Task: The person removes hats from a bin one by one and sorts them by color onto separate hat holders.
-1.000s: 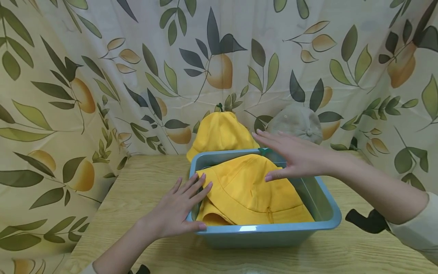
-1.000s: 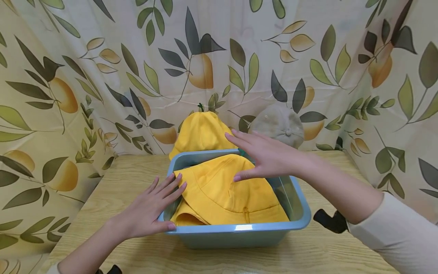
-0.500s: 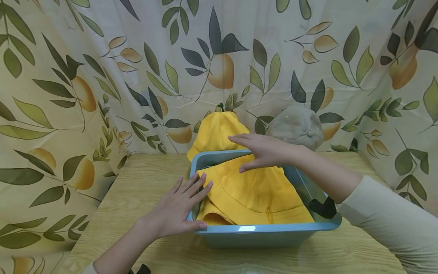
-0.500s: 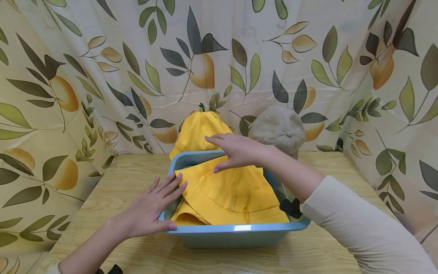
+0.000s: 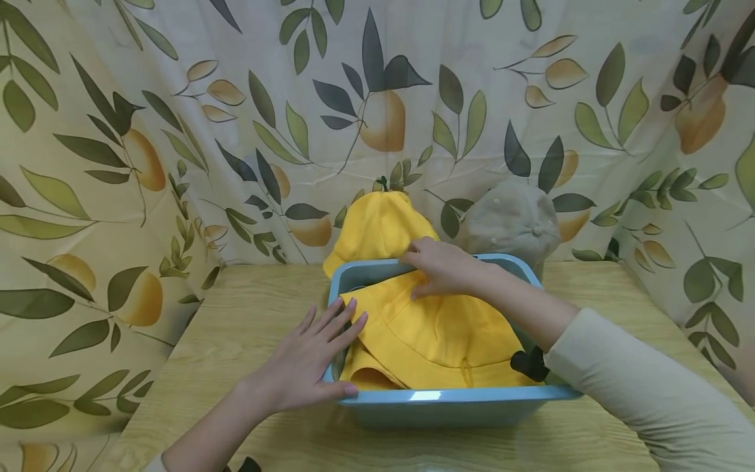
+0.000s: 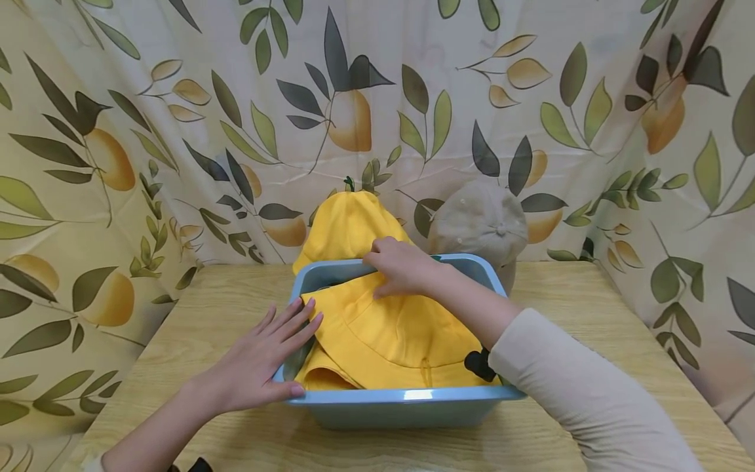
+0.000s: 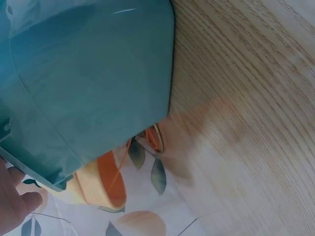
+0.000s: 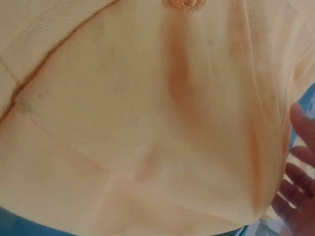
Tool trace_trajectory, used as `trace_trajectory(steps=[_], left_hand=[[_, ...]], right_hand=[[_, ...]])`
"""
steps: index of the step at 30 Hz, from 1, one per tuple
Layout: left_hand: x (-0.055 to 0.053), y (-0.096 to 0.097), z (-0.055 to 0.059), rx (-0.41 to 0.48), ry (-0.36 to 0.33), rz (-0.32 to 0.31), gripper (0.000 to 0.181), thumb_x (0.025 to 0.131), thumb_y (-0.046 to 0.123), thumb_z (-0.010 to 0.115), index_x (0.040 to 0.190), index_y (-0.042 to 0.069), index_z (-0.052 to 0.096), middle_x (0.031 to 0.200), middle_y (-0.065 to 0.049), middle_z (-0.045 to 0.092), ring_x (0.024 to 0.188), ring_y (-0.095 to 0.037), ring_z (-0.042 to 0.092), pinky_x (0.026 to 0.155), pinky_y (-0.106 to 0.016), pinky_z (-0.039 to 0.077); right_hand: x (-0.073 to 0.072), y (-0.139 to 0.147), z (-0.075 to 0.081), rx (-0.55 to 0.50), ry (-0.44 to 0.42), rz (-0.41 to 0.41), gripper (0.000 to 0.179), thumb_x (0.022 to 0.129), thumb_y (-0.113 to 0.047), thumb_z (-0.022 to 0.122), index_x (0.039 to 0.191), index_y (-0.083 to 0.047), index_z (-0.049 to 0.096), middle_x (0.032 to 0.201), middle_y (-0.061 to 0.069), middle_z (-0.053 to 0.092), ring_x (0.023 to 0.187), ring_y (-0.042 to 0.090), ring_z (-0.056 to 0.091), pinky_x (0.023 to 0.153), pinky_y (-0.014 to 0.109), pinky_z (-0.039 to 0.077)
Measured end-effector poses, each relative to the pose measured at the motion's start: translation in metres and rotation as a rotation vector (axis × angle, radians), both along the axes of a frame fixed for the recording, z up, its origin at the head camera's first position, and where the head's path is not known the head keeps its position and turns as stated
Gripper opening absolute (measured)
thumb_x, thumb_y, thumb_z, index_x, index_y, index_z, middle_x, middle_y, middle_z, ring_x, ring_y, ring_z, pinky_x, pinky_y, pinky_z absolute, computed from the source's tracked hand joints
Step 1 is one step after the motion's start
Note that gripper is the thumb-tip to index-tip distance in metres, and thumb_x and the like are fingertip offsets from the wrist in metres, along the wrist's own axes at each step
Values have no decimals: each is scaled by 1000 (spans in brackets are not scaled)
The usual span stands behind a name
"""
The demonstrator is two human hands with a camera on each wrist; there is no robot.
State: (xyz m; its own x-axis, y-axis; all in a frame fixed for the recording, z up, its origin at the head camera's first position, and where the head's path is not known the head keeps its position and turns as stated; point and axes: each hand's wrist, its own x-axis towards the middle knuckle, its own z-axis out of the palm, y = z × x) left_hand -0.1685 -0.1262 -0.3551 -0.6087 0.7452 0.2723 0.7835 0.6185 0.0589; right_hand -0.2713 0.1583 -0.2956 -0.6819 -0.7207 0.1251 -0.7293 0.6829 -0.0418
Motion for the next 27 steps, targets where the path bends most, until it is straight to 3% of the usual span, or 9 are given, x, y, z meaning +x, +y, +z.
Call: trace_trajectory(steps=[6,10,15,22,27], left_hand=[[0,0,0,0,-6,5,92,84,78,9,152,18,20,158,-9,15,146,-28,10,109,-61,20],[0,0,1,2,-11,2,91,84,78,10,152,18,19,158,-9,14,146,-28,10,109,-61,20],[-1,0,0,5,-11,-1,89,86,77,12,152,19,19,159,-9,13,146,-28,9,109,-61,20],[0,0,0,2,-21,11,91,84,78,8,153,18,16,159,-9,12,146,-27,9,111,-59,18],[-1,0,1,-3,-15,9,91,85,77,7,153,18,14,159,-8,9,146,-27,8,111,-59,18]], right_hand=[[0,1,0,38,-65,-164,49,76,-32,79,110,-5,57,98,5,55,88,22,54,71,38,49],[-1,3,0,50,-124,-207,33,77,-29,78,91,-8,57,84,1,52,74,18,50,62,32,44],[0,7,2,37,-134,-141,25,78,-22,77,70,-14,55,69,-3,46,62,13,42,55,26,33],[5,16,6,-15,-67,-10,18,80,-20,75,73,-15,58,73,-4,52,65,10,45,58,26,40],[7,26,11,-63,-38,77,18,80,-16,74,73,-15,57,71,-6,49,66,8,42,61,25,40]])
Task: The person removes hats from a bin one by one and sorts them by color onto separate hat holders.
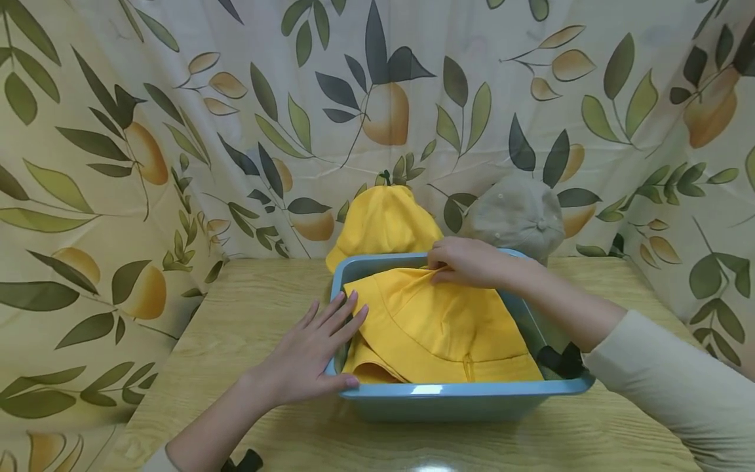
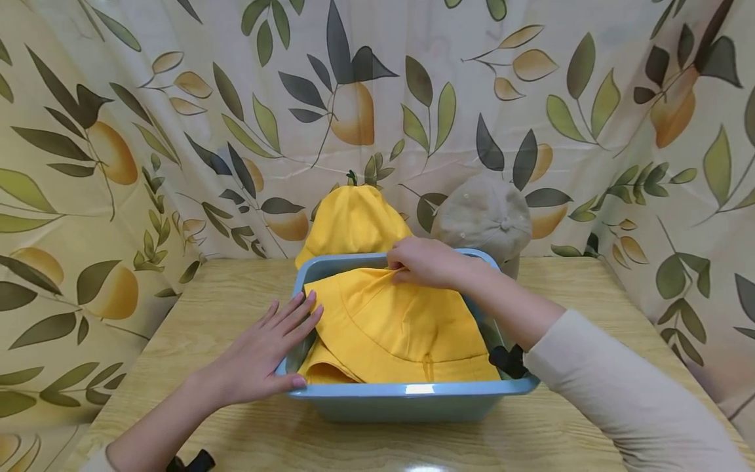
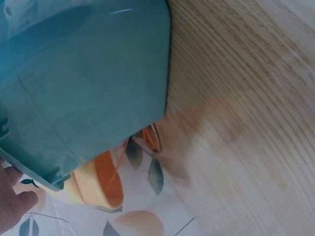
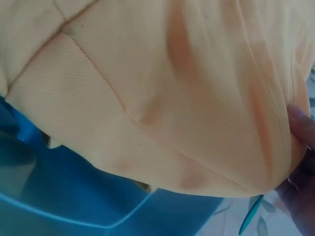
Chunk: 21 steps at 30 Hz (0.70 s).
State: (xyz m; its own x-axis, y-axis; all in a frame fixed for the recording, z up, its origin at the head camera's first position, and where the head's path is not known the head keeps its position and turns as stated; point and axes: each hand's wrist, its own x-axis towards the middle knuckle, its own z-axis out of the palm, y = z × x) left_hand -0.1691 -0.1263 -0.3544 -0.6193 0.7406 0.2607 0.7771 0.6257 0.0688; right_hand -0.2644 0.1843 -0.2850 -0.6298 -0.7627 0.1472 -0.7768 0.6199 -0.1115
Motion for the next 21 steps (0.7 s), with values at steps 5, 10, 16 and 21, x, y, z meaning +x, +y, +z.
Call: trace_trajectory(steps=[5,10,16,21], left_hand=[[-3,1,7,-46,63,-6,92,84,78,6,153,19,17,159,-8,11,146,-27,11,111,-59,18],[-10,1,18,-76,182,-36,94,83,80,9,151,17,23,157,-11,20,144,-30,20,110,-60,21],[-28,-6,29,-25,339,-121,87,87,73,33,147,10,33,151,-15,32,139,-29,32,107,-57,29],[-44,-12,39,83,472,-225,84,74,50,75,138,5,46,141,-16,47,127,-28,48,104,-54,35]], right_hand=[[1,5,10,-36,12,76,22,80,-13,74,72,-15,54,69,-8,44,65,7,38,60,23,37],[4,8,21,-75,18,109,20,81,-14,74,73,-16,55,70,-9,45,66,5,40,60,23,39],[11,11,32,-157,103,201,20,79,-13,75,74,-16,56,69,-10,46,65,3,41,59,22,39],[17,10,43,-225,204,287,20,75,-10,77,75,-16,58,71,-10,48,65,3,44,58,21,40]])
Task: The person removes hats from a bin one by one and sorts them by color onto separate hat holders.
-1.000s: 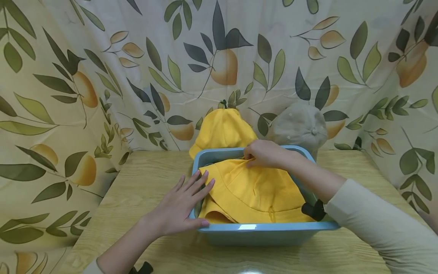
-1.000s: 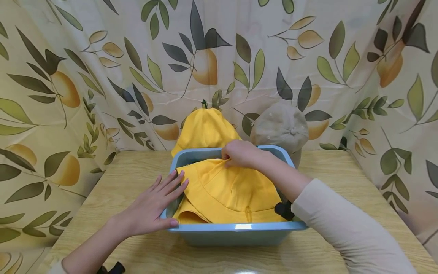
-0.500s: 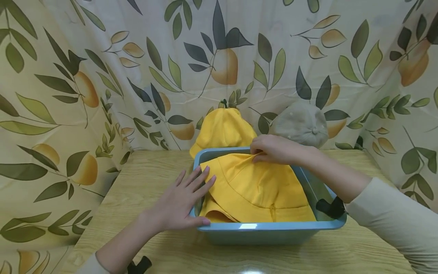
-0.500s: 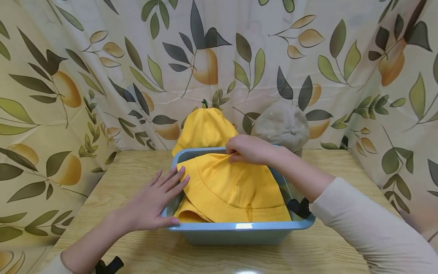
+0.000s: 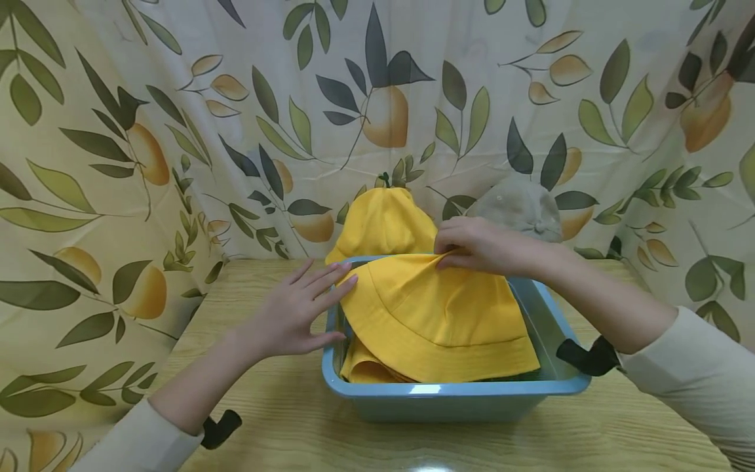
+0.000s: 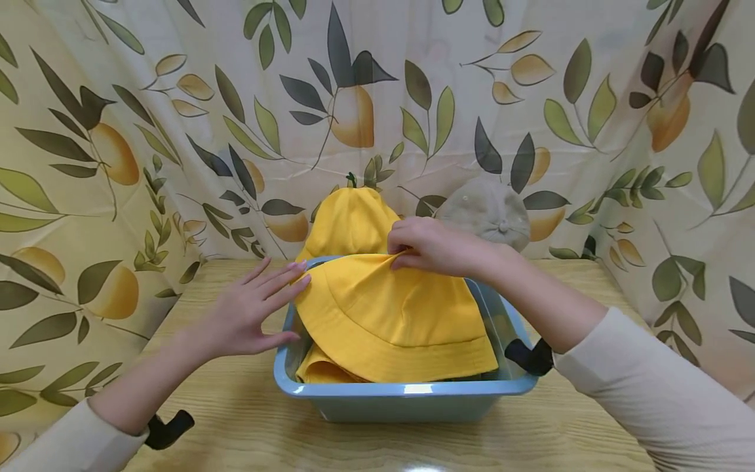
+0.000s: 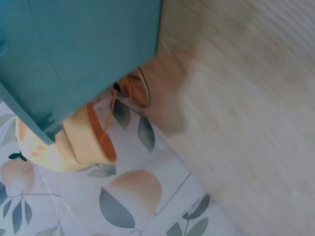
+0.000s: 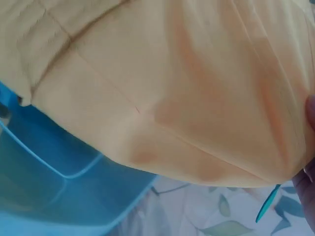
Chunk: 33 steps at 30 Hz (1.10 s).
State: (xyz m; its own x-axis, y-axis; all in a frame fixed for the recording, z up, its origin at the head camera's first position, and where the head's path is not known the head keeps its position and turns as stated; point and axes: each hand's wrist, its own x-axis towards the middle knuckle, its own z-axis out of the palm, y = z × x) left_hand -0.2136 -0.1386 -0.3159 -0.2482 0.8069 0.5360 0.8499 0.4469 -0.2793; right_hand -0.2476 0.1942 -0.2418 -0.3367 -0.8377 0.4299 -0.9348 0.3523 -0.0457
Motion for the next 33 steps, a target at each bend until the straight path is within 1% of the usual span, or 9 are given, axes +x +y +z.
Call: trace_trajectory(steps=[5,9,14,17,20,25,28,30,33], left_hand=[[-9,0,13,53,67,-66,80,67,36,84,133,2,52,133,-16,55,121,-26,55,101,-50,41],[-11,4,24,103,118,-138,61,77,31,78,126,-1,58,125,-15,62,114,-24,60,99,-47,44],[-12,11,37,161,264,-245,31,95,23,58,113,0,67,110,-11,69,100,-21,67,90,-43,50],[-13,17,43,183,323,-306,25,96,17,56,108,1,69,103,-9,72,95,-19,69,86,-40,53],[-13,23,49,202,346,-346,21,95,14,57,106,1,70,99,-7,73,90,-18,70,83,-37,54],[-11,35,59,222,363,-336,19,95,14,56,100,2,70,90,-5,74,79,-18,71,78,-32,56],[-9,43,63,217,370,-308,21,96,14,52,98,2,70,83,-4,73,72,-16,71,72,-28,56],[-9,48,65,216,373,-289,24,97,15,49,95,1,69,75,-5,72,66,-16,70,64,-27,56],[-8,55,68,217,357,-248,28,98,17,46,93,0,67,61,-4,64,50,-14,61,48,-22,50]], right_hand=[[5,-1,13,-46,75,50,22,71,-7,80,77,-15,60,74,-9,52,68,4,45,60,19,39],[7,1,21,-82,112,66,26,67,-5,81,78,-13,60,74,-7,53,69,5,45,61,16,37],[9,4,25,-98,120,72,29,64,-2,82,79,-12,59,76,-6,54,71,5,47,64,14,38],[8,6,25,-102,112,69,29,64,-1,81,80,-12,59,76,-6,54,70,5,46,63,14,38],[7,7,24,-104,122,37,27,65,-3,82,78,-12,60,75,-6,55,68,4,48,62,14,40],[14,2,23,-134,131,-69,22,66,-4,82,79,-11,65,75,-4,60,67,8,52,59,23,46],[31,-12,24,-204,127,-123,19,73,-13,80,86,-6,68,80,2,65,71,14,59,61,29,50],[46,-25,25,-255,134,-130,28,81,-28,74,90,-2,68,83,6,67,76,16,61,64,32,52],[66,-43,28,-277,170,-124,44,82,-42,70,95,0,67,89,8,66,83,19,61,70,32,53]])
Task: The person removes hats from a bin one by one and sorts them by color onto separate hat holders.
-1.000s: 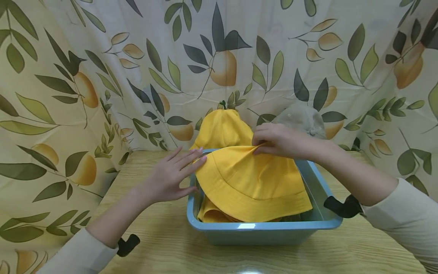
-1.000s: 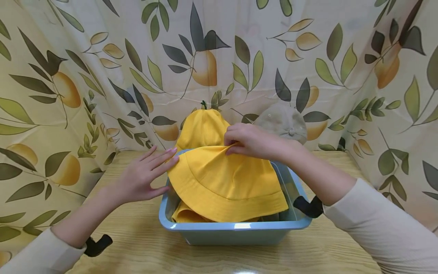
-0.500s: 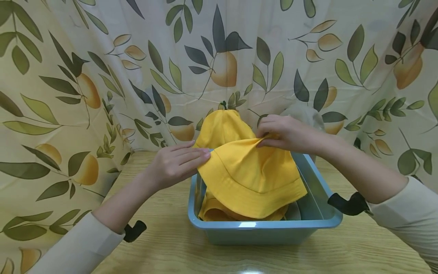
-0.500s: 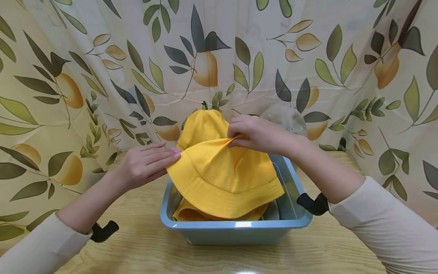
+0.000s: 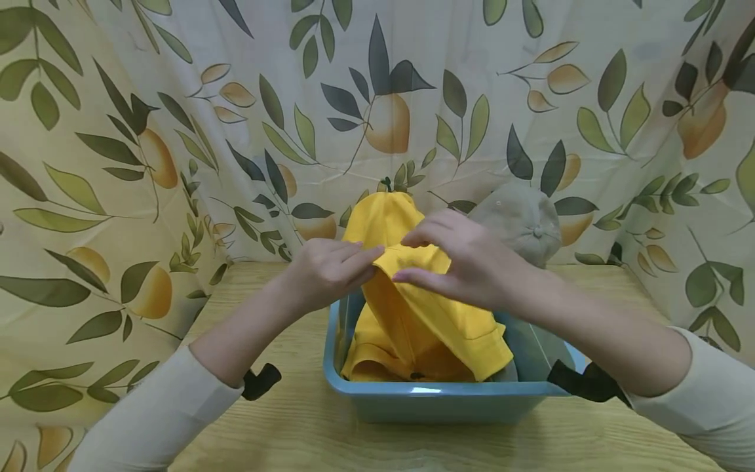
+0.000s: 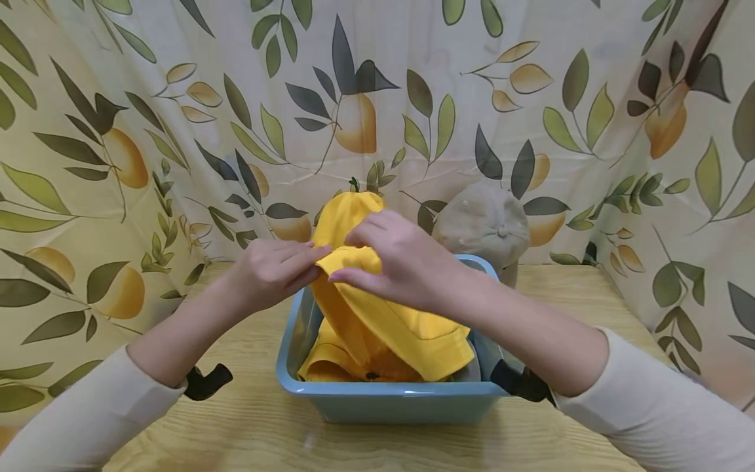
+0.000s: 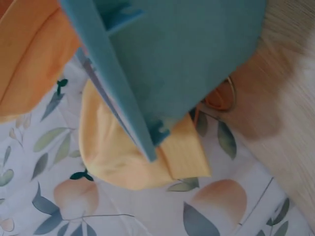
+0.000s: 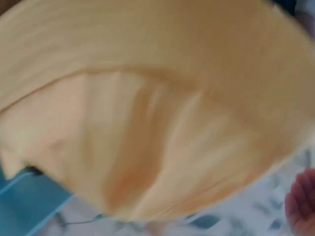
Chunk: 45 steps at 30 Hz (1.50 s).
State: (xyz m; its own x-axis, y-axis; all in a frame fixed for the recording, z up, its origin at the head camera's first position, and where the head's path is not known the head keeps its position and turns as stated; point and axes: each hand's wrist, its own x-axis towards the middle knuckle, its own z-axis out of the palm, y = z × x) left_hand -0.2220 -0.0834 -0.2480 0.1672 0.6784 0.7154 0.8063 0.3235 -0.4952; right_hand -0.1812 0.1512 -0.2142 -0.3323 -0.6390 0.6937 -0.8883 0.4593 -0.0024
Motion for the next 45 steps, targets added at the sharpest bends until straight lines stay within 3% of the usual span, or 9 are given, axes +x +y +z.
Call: trace_trajectory(steps=[5,13,26,29,31,34,38,42,45], left_hand=[[0,7,2,13,-38,39,27,98,17,46,92,0,66,52,0,51,39,-10,40,37,-20,36],[0,8,8,49,-40,76,15,74,3,72,88,0,69,57,-2,62,44,-13,56,42,-23,45],[-5,1,1,75,-101,54,14,79,2,69,92,0,70,60,-4,61,50,-16,59,45,-26,49],[-6,-4,-4,80,-127,54,15,80,4,70,95,0,70,63,-5,62,52,-17,60,48,-27,50],[-6,-6,-7,90,-141,51,17,79,4,72,95,-1,69,65,-5,63,54,-17,61,49,-28,51],[-6,-9,-10,100,-172,67,21,75,3,76,95,-1,69,70,-7,66,58,-19,64,53,-29,54],[-1,-7,-14,76,-394,167,19,77,8,77,93,2,70,78,-6,71,66,-17,67,57,-27,54],[3,-3,-24,9,-857,328,20,80,24,75,91,8,69,79,-1,71,67,-11,65,58,-22,51],[4,1,-40,-41,-1158,373,23,80,29,74,92,11,68,75,2,69,62,-7,60,56,-21,49]], right_hand=[[19,-15,-2,34,107,-19,42,68,-26,85,93,1,64,89,9,64,82,22,57,69,30,50],[21,-6,-6,37,168,-28,33,66,-9,82,91,2,63,86,9,64,79,23,58,67,32,52],[17,37,-23,40,126,-185,22,62,1,74,79,-7,62,72,2,60,68,14,54,55,28,49],[16,47,-27,36,112,-200,20,64,-2,73,79,-8,62,70,0,60,64,11,53,53,26,47],[15,54,-29,28,118,-208,11,76,-12,70,80,-7,61,70,-1,60,61,9,52,52,24,46],[14,62,-30,6,143,-217,31,95,-32,53,81,-6,62,70,-1,61,59,8,51,52,22,46],[13,66,-25,-52,158,-228,48,99,-42,40,79,-4,62,71,1,61,60,8,50,54,16,45],[12,66,-17,-119,129,-245,13,80,-10,72,78,0,63,71,5,63,60,10,52,60,8,42],[11,65,-11,-166,113,-264,25,59,12,78,77,1,64,70,6,64,59,7,52,62,4,40]])
